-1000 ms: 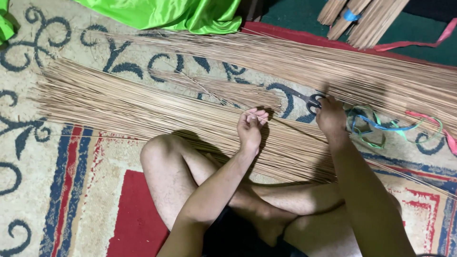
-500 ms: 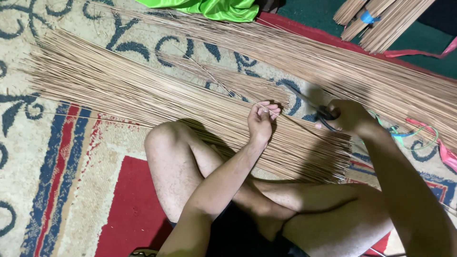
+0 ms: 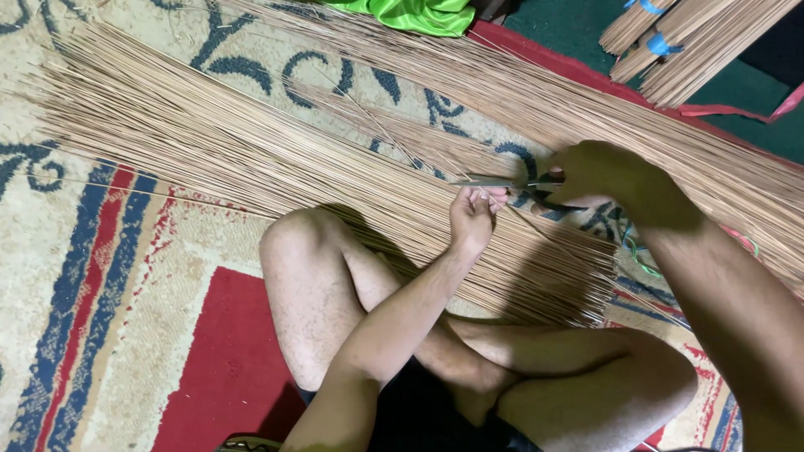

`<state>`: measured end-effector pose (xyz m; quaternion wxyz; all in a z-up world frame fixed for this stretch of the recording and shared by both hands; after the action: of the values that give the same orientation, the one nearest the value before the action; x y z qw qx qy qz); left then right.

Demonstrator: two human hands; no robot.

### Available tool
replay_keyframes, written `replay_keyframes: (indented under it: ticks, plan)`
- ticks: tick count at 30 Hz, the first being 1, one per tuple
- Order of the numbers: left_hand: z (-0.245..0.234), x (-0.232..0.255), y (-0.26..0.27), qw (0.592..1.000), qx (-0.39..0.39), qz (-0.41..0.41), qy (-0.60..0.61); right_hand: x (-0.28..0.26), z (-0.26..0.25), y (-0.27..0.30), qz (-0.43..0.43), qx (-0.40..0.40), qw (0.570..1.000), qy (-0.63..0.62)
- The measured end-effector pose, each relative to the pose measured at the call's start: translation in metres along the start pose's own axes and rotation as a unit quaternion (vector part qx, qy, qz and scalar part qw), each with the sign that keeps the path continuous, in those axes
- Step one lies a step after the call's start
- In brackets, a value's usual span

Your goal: Organizing and trimming a bundle of thin wooden sticks

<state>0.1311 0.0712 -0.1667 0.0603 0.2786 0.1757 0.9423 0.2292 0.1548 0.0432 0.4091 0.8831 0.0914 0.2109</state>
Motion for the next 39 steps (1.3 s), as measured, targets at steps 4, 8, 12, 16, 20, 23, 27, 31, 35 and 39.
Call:
replay_keyframes:
  ticks: [4,8,12,16,20,23,27,31,35,39]
  plan:
    - [0.005,0.006,0.003,1.000,-0.002,-0.002,-0.011,-0.018,-0.032,0.008,-0.016,-0.021,0.999,0.032]
    - [0.009,0.009,0.005,1.000,-0.003,0.000,0.009,-0.022,-0.037,0.002,-0.023,-0.039,0.996,0.076]
    - [0.012,0.012,0.006,1.000,-0.008,0.001,0.017,-0.019,-0.034,-0.015,-0.022,-0.053,0.993,0.104]
    - [0.012,0.006,0.004,1.000,-0.027,0.003,0.014,-0.022,-0.042,-0.013,-0.016,-0.070,0.994,0.081]
    - [0.010,0.003,0.002,0.999,-0.031,0.009,0.021,-0.022,-0.047,-0.012,-0.001,-0.083,0.994,0.075]
    - [0.011,0.003,0.002,0.999,-0.029,0.013,0.027,-0.023,-0.048,-0.011,0.006,-0.088,0.993,0.076]
    - [0.014,0.013,0.006,0.999,-0.023,0.013,0.035,-0.022,-0.044,-0.011,0.008,-0.094,0.992,0.081]
    - [0.011,0.006,0.003,0.999,-0.025,0.011,0.032,-0.023,-0.039,-0.015,0.005,-0.088,0.993,0.076]
    - [0.005,-0.001,0.001,0.999,-0.028,0.012,0.022,-0.025,-0.031,-0.025,0.005,-0.073,0.988,0.134]
    - [-0.002,-0.006,-0.001,1.000,-0.006,0.009,0.028,-0.029,-0.032,-0.034,0.007,-0.051,0.984,0.169]
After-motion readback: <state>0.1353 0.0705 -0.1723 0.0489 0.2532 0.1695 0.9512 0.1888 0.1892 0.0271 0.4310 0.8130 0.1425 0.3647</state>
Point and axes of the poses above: each hand's wrist, its own y-axis away from the middle knuckle, its own z-axis out of the palm, x = y × z, the point moved 7 cm from there along -y, towards the middle knuckle, and after that the axes turned 13 degrees about y, right-handed, at the moved point
